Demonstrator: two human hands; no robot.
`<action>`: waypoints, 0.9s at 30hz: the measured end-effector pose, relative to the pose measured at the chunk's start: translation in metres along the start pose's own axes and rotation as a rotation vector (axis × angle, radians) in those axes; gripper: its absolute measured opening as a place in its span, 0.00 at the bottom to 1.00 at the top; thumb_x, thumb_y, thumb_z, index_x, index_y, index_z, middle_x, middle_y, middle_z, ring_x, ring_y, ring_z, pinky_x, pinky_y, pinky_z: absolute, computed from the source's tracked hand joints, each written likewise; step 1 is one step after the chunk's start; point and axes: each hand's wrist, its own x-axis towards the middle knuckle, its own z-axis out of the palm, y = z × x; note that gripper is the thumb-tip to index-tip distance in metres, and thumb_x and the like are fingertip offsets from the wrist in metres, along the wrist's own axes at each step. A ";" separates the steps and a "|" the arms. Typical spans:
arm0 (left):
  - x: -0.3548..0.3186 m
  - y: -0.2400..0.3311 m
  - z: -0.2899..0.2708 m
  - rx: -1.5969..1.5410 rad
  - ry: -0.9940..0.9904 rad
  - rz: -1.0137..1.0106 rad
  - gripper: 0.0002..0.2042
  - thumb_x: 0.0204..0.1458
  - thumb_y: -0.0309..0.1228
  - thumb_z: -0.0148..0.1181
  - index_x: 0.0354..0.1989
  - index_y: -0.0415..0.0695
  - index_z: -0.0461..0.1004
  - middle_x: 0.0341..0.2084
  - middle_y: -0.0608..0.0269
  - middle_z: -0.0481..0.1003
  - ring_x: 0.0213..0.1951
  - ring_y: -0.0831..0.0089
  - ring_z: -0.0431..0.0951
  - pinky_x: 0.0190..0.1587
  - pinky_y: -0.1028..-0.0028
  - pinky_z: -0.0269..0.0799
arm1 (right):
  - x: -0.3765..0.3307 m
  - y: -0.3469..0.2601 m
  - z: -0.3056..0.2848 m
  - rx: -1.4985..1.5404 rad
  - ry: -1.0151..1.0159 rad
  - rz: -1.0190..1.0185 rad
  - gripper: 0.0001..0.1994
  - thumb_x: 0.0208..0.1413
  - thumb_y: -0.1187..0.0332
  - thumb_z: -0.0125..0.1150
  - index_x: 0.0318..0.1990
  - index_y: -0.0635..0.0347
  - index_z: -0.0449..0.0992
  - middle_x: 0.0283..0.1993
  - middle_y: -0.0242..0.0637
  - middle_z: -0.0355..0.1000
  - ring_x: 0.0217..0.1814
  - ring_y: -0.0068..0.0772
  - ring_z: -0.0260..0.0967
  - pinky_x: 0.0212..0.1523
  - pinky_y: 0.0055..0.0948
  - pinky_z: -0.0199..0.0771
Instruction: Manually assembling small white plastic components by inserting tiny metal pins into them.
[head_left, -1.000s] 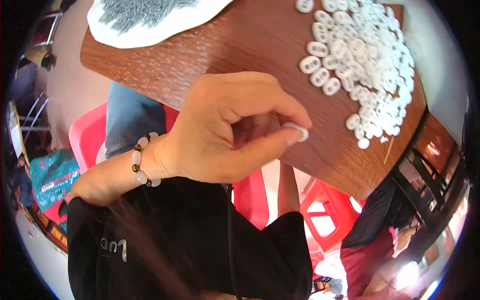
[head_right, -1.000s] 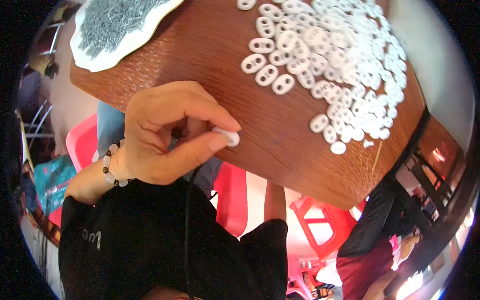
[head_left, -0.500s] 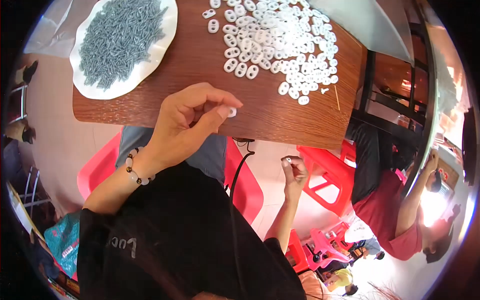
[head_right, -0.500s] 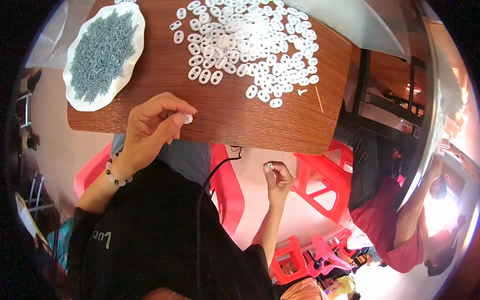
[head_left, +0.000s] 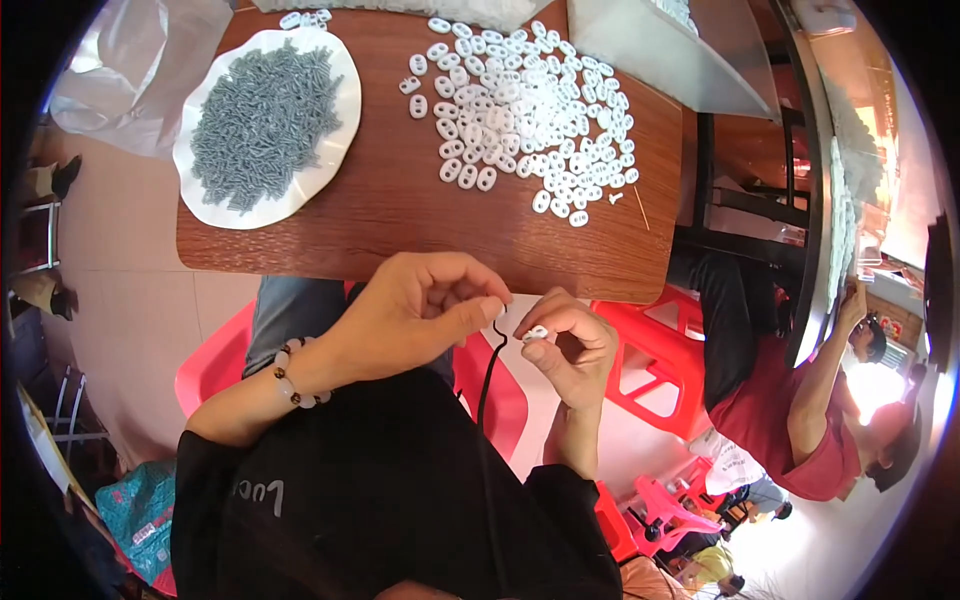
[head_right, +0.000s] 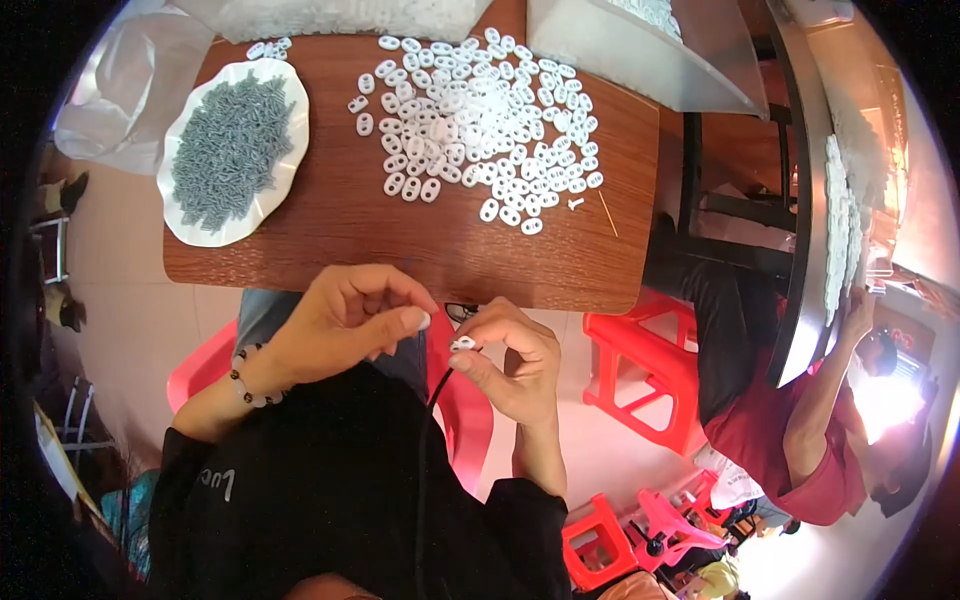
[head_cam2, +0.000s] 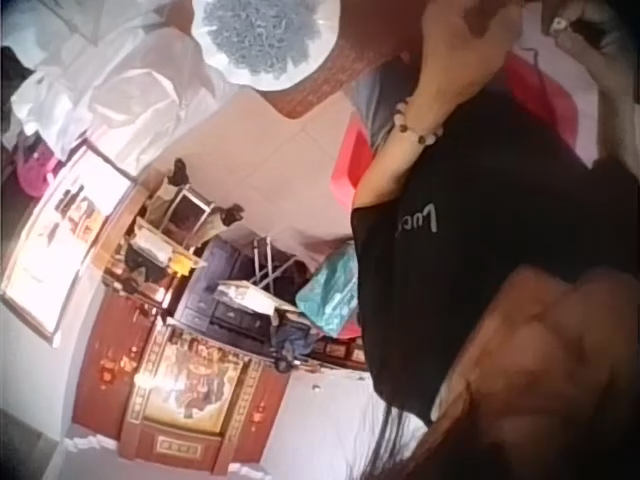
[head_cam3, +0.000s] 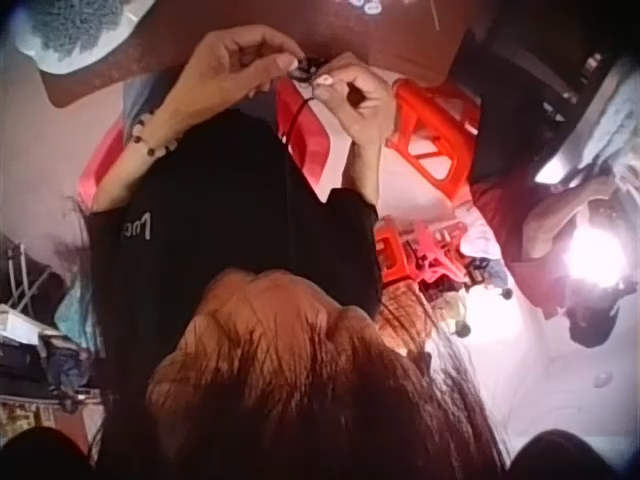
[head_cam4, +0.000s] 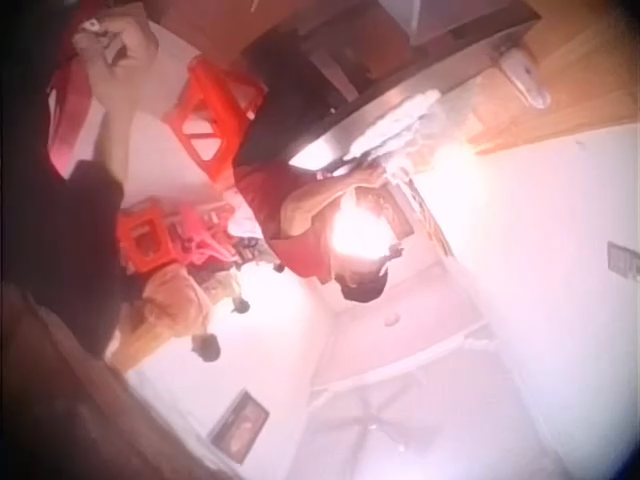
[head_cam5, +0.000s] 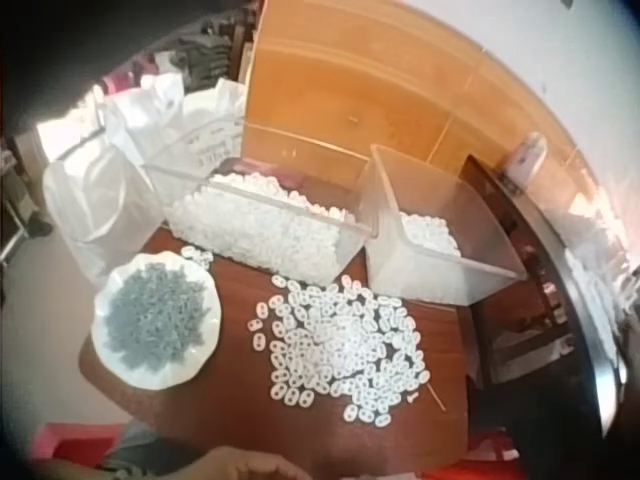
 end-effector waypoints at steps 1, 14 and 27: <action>-0.001 0.000 0.002 0.003 -0.017 0.024 0.09 0.56 0.30 0.58 0.40 0.38 0.76 0.25 0.71 0.74 0.24 0.88 0.69 0.24 0.86 0.63 | 0.002 -0.003 0.000 0.027 -0.026 0.019 0.08 0.42 0.76 0.70 0.29 0.63 0.75 0.30 0.37 0.74 0.31 0.28 0.68 0.33 0.26 0.66; 0.015 0.017 -0.003 0.138 -0.025 0.111 0.07 0.54 0.30 0.60 0.33 0.38 0.76 0.23 0.71 0.74 0.24 0.88 0.69 0.25 0.86 0.63 | 0.040 -0.033 0.010 -0.167 -0.089 0.160 0.07 0.44 0.78 0.69 0.26 0.64 0.74 0.26 0.31 0.70 0.29 0.20 0.66 0.32 0.19 0.65; 0.024 0.018 -0.010 0.023 0.022 0.041 0.12 0.56 0.37 0.58 0.34 0.39 0.75 0.24 0.70 0.74 0.23 0.88 0.68 0.25 0.87 0.62 | 0.058 -0.029 0.015 -0.485 0.083 -0.144 0.13 0.38 0.78 0.73 0.32 0.62 0.76 0.30 0.28 0.71 0.29 0.17 0.63 0.31 0.17 0.64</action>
